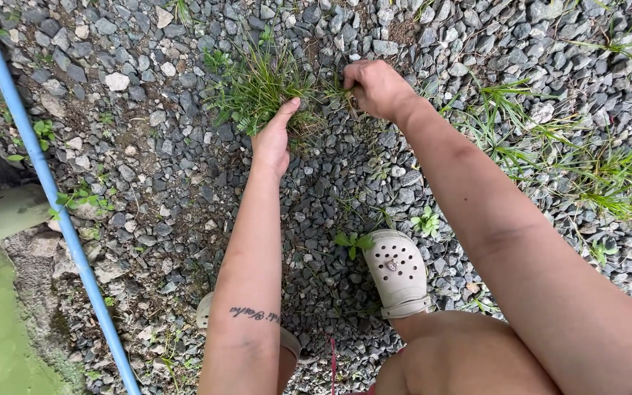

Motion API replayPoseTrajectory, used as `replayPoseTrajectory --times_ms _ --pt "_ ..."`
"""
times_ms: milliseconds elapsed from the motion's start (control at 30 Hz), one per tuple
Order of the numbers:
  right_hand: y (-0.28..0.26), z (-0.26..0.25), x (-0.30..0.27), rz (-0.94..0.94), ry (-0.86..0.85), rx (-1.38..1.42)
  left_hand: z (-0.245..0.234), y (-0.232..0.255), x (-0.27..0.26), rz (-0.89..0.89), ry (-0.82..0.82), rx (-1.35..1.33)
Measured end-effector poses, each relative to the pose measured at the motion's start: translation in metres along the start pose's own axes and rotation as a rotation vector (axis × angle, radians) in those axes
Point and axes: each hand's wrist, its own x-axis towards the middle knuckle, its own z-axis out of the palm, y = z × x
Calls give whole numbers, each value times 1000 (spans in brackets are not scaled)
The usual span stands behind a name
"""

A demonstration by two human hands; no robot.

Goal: Pulling weeds from the ground and near a water tank outdoors.

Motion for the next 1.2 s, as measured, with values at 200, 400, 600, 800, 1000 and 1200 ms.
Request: replayPoseTrajectory --times_ms 200,400,600,800,1000,1200 --pt "8 -15 2 328 84 539 0 6 -5 48 5 -52" --pt "13 -14 -5 0 479 130 0 4 -3 76 -10 -78" --pt "5 2 9 -162 202 18 -3 5 -8 91 23 -62" --pt "-18 4 11 -159 64 -81 -15 2 -2 93 -7 -84" --pt "-41 -2 11 4 -104 -135 -19 5 -7 38 15 -79" --pt "-34 8 15 -12 -78 -137 -16 4 -4 42 17 -34"
